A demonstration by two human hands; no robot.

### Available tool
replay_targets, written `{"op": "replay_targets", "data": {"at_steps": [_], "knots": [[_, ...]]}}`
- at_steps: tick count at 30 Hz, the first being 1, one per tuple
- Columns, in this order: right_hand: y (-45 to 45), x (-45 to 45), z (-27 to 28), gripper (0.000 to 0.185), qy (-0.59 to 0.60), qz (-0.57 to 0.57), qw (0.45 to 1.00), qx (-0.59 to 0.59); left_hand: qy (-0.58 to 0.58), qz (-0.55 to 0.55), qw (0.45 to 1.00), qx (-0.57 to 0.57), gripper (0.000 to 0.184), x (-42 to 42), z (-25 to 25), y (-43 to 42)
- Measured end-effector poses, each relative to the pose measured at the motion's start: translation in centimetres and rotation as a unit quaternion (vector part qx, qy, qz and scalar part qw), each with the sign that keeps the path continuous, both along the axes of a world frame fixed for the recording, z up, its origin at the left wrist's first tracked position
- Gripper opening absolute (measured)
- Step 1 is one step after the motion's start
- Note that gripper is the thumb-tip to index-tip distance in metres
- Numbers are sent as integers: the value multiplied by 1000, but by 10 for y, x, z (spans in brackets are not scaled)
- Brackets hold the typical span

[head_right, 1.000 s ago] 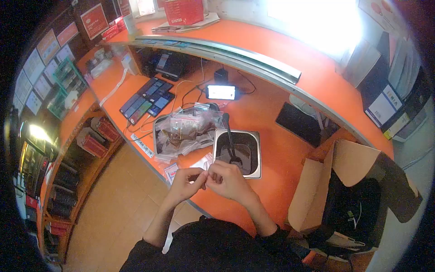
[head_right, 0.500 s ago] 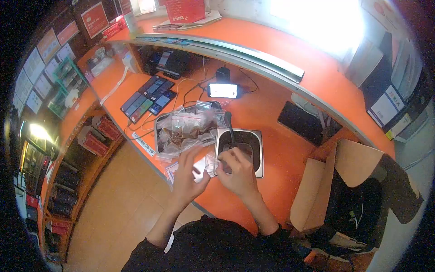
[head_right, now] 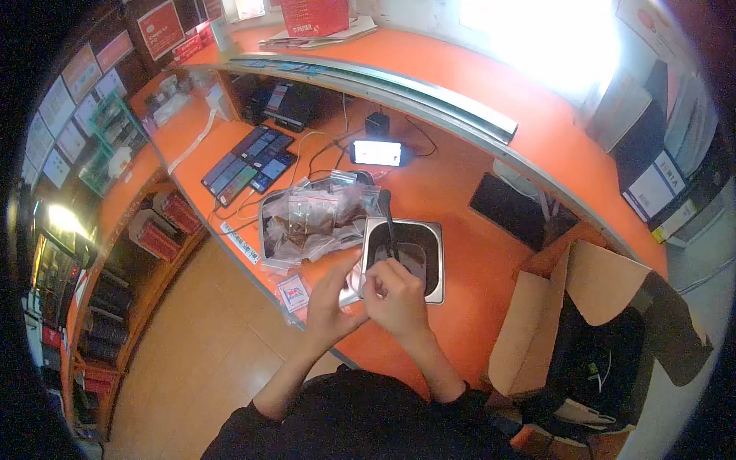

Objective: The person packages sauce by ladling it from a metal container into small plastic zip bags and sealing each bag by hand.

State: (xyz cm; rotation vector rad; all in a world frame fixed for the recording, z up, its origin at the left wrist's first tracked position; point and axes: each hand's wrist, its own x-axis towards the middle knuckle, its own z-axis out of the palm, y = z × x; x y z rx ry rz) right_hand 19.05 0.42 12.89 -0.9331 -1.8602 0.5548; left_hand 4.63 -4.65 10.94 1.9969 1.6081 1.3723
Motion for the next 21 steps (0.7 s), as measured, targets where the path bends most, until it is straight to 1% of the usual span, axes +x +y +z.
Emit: {"op": "replay_targets", "data": {"at_steps": [1,3,4,6,7,9,10,12,13,15,16,18,19,21], "knots": [[0,-2,2,10,-1,0,1000,0,-1,0,1000,0,80,0,-7,-2],[6,-7,8,5,26,14,998,-57,-78,37,996,-29,72,-3,-14,-4],[13,-8,9,5,27,14,998,-56,-77,37,996,-28,72,-6,-15,-3],[38,-9,1,9,45,-31,995,-80,-102,78,992,-14,63,-11,-15,-5],[60,-6,-15,21,-31,-74,995,-60,-101,80,992,-15,63,-12,-14,-7],[91,-15,-30,32,-140,-221,965,-11,-126,106,986,-35,61,-14,-9,-8],[106,-21,-41,32,-137,-221,966,-10,-123,106,986,-32,61,-13,-6,-9],[129,-31,-52,35,-228,-278,932,-53,-169,110,978,-61,58,-10,-3,-11],[135,-33,-53,35,-226,-278,932,-51,-168,110,978,-59,58,-11,-7,-12],[142,-34,-55,30,-219,-223,944,-103,-134,88,985,-60,56,-14,-17,-12],[143,-31,-56,30,-220,-223,944,-102,-136,88,985,-60,56,-14,-19,-12],[143,-20,-58,30,-87,-157,984,9,-155,87,982,-68,56,-14,-23,-12],[131,-14,-46,30,-91,-156,984,7,-159,88,981,-70,56,-14,-25,-12],[97,6,-23,37,-32,-75,987,-136,-202,86,970,-108,54,-14,-28,-12]]}}
